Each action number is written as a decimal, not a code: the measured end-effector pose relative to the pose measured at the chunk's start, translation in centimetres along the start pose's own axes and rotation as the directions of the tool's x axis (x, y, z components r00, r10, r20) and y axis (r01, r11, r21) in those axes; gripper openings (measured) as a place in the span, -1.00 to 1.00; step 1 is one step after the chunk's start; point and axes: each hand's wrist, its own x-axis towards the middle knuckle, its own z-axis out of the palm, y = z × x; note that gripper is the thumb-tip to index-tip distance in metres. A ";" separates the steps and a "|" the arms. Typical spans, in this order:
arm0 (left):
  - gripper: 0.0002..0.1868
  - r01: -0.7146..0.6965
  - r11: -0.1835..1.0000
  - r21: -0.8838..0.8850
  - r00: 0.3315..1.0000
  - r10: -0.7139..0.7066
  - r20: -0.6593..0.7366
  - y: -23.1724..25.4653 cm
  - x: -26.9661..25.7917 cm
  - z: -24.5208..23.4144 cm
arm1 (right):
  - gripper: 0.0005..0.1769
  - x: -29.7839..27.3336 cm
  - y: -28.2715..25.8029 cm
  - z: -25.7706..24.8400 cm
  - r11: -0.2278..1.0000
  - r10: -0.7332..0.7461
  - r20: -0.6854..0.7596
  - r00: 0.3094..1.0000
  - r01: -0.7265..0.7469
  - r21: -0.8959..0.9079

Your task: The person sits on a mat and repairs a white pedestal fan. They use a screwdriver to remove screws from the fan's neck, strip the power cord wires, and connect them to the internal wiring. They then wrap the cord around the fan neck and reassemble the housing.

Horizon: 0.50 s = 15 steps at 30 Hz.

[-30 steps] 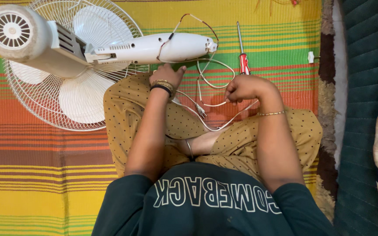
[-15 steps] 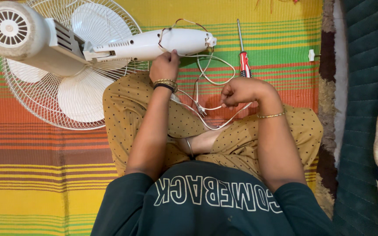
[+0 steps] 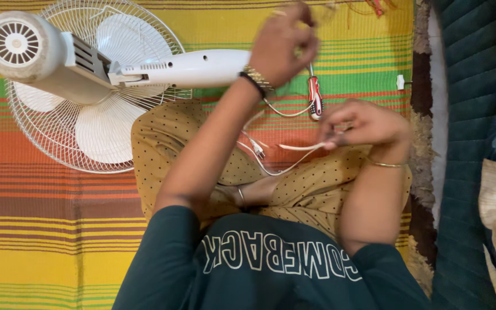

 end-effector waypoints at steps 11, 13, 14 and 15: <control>-0.72 0.483 0.845 -0.229 0.837 -0.369 0.404 -2.5 -7.2 5.4 | -0.74 -19.4 11.0 -5.8 0.425 -0.438 -0.830 0.346 0.893 0.148; -0.68 0.636 0.771 0.038 0.696 -0.594 0.402 -5.8 -10.4 4.4 | -0.70 -21.8 13.5 -6.2 0.537 -0.177 -0.980 0.095 0.844 -0.015; -0.64 0.701 0.691 0.179 0.578 -0.697 0.425 -7.2 -11.9 4.0 | -0.70 -22.4 14.4 -6.6 0.632 -0.064 -0.998 0.018 0.774 -0.026; -0.59 0.716 0.641 0.277 0.463 -0.733 0.498 -8.1 -13.9 3.4 | -0.70 -22.6 15.0 -6.8 0.718 0.050 -0.997 -0.059 0.696 -0.005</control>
